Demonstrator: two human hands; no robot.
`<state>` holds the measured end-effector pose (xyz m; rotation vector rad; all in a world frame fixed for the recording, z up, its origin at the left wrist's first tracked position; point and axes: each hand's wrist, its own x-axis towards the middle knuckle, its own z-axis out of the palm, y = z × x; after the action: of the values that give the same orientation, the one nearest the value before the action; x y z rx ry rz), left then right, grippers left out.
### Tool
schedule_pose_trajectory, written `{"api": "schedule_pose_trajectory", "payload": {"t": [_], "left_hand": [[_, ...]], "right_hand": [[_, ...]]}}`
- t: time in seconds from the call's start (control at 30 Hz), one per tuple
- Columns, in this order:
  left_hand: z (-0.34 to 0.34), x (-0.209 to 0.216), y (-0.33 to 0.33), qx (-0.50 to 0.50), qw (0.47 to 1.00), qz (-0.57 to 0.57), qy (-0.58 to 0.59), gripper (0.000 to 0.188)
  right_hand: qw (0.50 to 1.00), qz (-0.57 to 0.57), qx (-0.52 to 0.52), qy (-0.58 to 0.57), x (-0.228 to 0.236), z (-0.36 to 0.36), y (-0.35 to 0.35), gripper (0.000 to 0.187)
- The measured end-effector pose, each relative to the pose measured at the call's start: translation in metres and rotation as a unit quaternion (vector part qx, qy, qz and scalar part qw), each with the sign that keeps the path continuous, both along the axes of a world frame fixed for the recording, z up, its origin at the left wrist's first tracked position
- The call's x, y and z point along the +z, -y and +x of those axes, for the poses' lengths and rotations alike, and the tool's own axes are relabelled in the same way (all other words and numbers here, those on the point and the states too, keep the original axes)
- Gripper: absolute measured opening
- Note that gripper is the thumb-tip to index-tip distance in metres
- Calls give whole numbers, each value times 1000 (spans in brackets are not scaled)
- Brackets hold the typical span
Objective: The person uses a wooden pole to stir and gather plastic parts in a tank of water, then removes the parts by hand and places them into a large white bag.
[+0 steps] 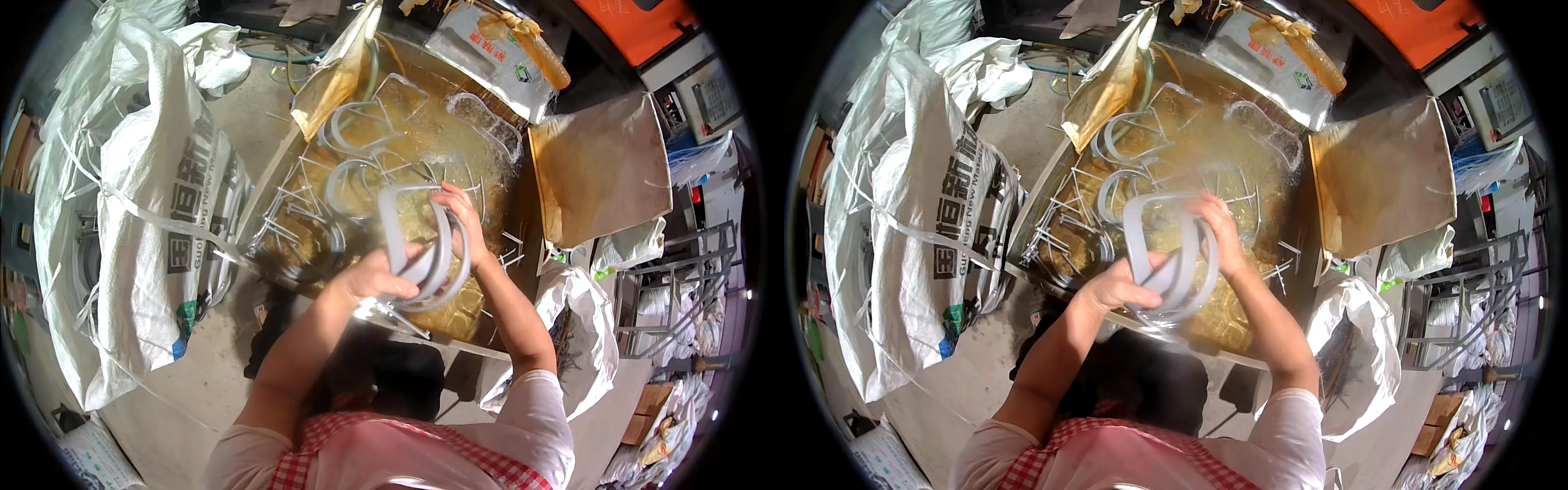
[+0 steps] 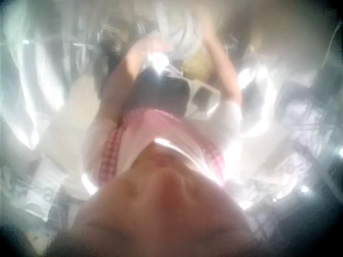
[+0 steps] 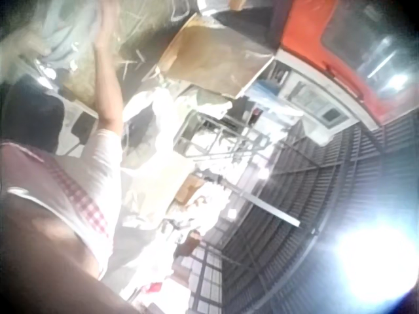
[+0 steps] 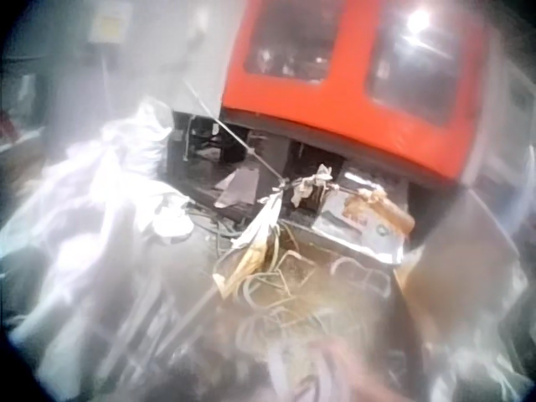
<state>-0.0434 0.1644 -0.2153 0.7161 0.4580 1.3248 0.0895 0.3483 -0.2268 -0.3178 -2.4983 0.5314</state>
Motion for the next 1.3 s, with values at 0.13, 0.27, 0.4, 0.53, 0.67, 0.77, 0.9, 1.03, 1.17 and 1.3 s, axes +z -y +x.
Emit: {"api": "schedule_pose_trajectory", "payload": {"t": [0.13, 0.27, 0.4, 0.53, 0.67, 0.77, 0.9, 1.03, 1.17, 1.3], "left_hand": [[-3, 3, 5, -2, 999, -44, -25, 55], [-7, -10, 2, 150, 983, -91, -58, 51], [-30, -23, 3, 398, 910, -84, 82, 46], [-1, -16, -6, 309, 950, -42, 14, 48], [-7, -33, 1, 334, 940, -74, -8, 49], [-11, -31, -1, 315, 939, -103, -88, 47], [-4, -24, -9, 280, 925, -63, -249, 40], [11, -14, -8, 160, 945, -25, -285, 29], [28, -5, -3, 24, 975, 9, -223, 37], [-6, -28, -4, 299, 943, -142, 34, 12]], "right_hand": [[996, -75, -36, 9, 19, 4, 19, 29], [998, -10, 42, -54, 21, 12, 10, 25], [889, -372, -165, -208, -8, 65, -37, 7], [789, -370, -433, -231, -67, 131, -91, 21], [444, -587, -457, -499, -75, 173, -136, 23], [378, -638, -284, -607, -68, 219, -152, 29], [794, -454, -268, -303, -20, 161, -90, 25], [992, -38, -82, 84, 31, 60, -15, 44], [994, 10, 83, 72, 34, 16, 14, 49], [941, -295, -90, -136, -6, 46, -16, 19]]}}
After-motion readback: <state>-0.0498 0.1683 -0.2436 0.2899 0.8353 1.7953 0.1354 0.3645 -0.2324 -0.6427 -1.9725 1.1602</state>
